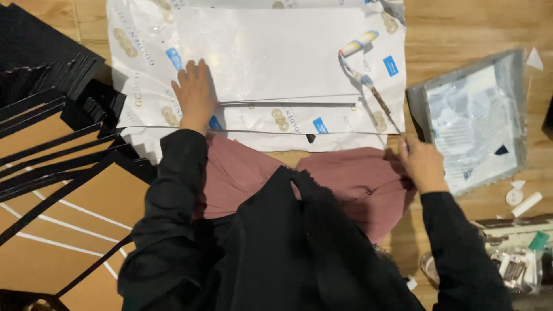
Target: Applying glue to white sheets of paper or cardboard using a small paint roller and stacking them.
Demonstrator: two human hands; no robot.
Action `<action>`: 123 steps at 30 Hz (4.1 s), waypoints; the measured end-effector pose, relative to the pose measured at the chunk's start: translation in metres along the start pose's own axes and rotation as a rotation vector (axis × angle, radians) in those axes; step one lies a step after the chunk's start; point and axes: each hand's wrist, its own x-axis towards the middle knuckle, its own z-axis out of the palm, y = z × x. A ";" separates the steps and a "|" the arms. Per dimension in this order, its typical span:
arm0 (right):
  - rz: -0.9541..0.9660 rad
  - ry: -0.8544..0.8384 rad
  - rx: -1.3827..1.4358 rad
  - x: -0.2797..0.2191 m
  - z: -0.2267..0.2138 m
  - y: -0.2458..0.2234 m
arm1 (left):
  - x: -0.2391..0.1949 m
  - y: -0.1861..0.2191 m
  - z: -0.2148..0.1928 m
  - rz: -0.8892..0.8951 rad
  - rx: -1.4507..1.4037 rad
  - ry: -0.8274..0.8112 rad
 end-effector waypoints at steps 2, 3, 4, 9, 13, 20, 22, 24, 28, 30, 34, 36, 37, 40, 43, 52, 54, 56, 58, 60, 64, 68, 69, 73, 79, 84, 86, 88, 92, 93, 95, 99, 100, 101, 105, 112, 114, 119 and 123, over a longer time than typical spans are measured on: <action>0.055 0.001 0.013 -0.014 -0.010 -0.025 | 0.022 -0.042 0.060 0.105 0.124 -0.020; 0.103 -0.003 0.029 -0.023 -0.015 -0.038 | 0.033 -0.063 0.090 0.202 0.252 -0.041; 0.117 0.002 0.033 -0.008 -0.012 -0.044 | 0.032 -0.058 0.074 0.218 0.252 -0.037; 0.046 0.134 0.250 0.054 0.003 -0.076 | 0.018 -0.073 0.030 0.233 0.395 -0.104; 0.042 0.095 0.307 0.006 -0.023 -0.084 | 0.005 -0.074 0.013 0.172 0.228 -0.118; 0.201 -0.235 0.068 -0.103 0.027 -0.047 | 0.021 -0.123 0.077 -0.015 -0.032 -0.070; 0.232 -0.267 0.078 -0.100 0.014 -0.060 | 0.026 -0.123 0.085 -0.069 -0.072 -0.047; 0.162 -0.127 0.165 -0.089 -0.017 -0.086 | 0.018 -0.106 0.074 -0.111 -0.054 0.119; 0.120 -0.088 0.201 -0.090 -0.003 -0.080 | 0.010 -0.095 0.054 -0.113 -0.124 0.156; 0.014 -0.039 0.153 -0.104 0.005 -0.056 | -0.004 -0.071 0.022 -0.327 -0.555 -0.007; 0.014 -0.288 0.079 -0.092 -0.024 -0.017 | 0.000 -0.063 -0.004 -0.717 -1.151 -0.142; -0.224 -0.226 -0.075 -0.068 -0.033 0.001 | 0.009 -0.074 0.004 -0.737 -0.914 -0.150; -0.228 -0.225 -0.078 -0.053 -0.024 0.008 | 0.011 -0.080 0.012 -0.741 -0.917 -0.147; -0.510 0.028 -0.199 -0.003 -0.013 0.004 | 0.017 -0.093 0.027 -0.827 -0.855 -0.197; -0.639 0.123 -0.294 0.043 -0.021 -0.052 | 0.013 -0.094 0.030 -0.797 -0.923 -0.165; -0.724 -0.013 -0.320 0.072 -0.028 -0.042 | -0.002 -0.106 0.029 -0.687 -1.042 -0.174; -0.719 0.103 -0.396 0.058 -0.044 0.010 | -0.003 -0.102 0.024 -0.683 -1.061 -0.180; -0.781 0.194 -0.466 0.066 -0.041 0.027 | -0.001 -0.105 0.029 -0.691 -1.063 -0.162; -0.832 0.289 -0.527 0.074 -0.042 0.014 | 0.000 -0.101 0.027 -0.689 -1.057 -0.150; -0.808 0.022 -0.433 0.093 -0.052 -0.035 | 0.001 -0.096 0.019 -0.802 -1.090 -0.171; -1.006 0.307 -0.400 0.127 -0.031 -0.135 | 0.000 -0.095 0.015 -0.910 -1.236 -0.117; -1.063 0.320 -0.323 0.119 -0.051 -0.181 | -0.007 -0.086 -0.012 -0.967 -1.247 -0.100; -1.026 0.255 -0.342 0.116 -0.058 -0.178 | -0.008 -0.081 -0.019 -0.933 -1.229 -0.085; -0.866 0.174 -0.380 0.097 -0.054 -0.071 | -0.003 -0.091 0.006 -0.870 -1.269 -0.104; -0.442 0.126 -0.580 0.059 -0.032 0.096 | -0.004 -0.088 0.005 -0.681 -0.914 -0.239; -0.464 -0.082 -0.316 0.087 -0.059 0.021 | 0.005 -0.072 0.003 -0.675 -0.578 -0.173; -0.532 -0.062 -0.318 0.097 -0.065 -0.010 | 0.010 -0.065 0.016 -0.552 -0.496 -0.072; -0.612 -0.041 -0.314 0.101 -0.075 -0.037 | 0.011 -0.060 0.021 -0.438 -0.402 0.031; -0.495 -0.164 -0.276 0.097 -0.106 -0.046 | 0.021 -0.063 0.009 -0.652 -0.334 0.065; -0.422 -0.231 -0.259 0.092 -0.110 -0.040 | 0.019 -0.068 0.008 -0.767 -0.352 0.074; -0.409 -0.186 -0.272 0.088 -0.112 -0.025 | 0.028 -0.097 0.031 -0.822 -0.429 -0.042; -0.326 -0.161 -0.304 0.109 -0.104 -0.024 | 0.028 -0.105 0.034 -0.815 -0.625 -0.024; -0.322 -0.169 -0.306 0.116 -0.098 -0.034 | 0.026 -0.104 0.036 -0.815 -0.625 -0.034; -0.431 -0.103 -0.291 0.127 -0.092 -0.045 | 0.029 -0.104 0.035 -0.853 -0.593 -0.066; -0.627 0.002 -0.223 0.150 -0.102 -0.122 | 0.035 -0.102 0.032 -0.829 -0.541 -0.146; -0.617 0.124 -0.146 0.163 -0.089 -0.168 | 0.026 -0.119 0.053 -0.784 -0.692 -0.106; -0.539 0.103 -0.146 0.165 -0.084 -0.141 | 0.026 -0.114 0.050 -0.772 -0.686 -0.025; -0.368 0.003 -0.180 0.114 -0.059 -0.039 | 0.032 -0.125 0.071 -0.771 -0.825 0.016; -0.339 0.074 -0.158 0.086 -0.072 -0.064 | 0.030 -0.119 0.066 -0.864 -1.102 0.033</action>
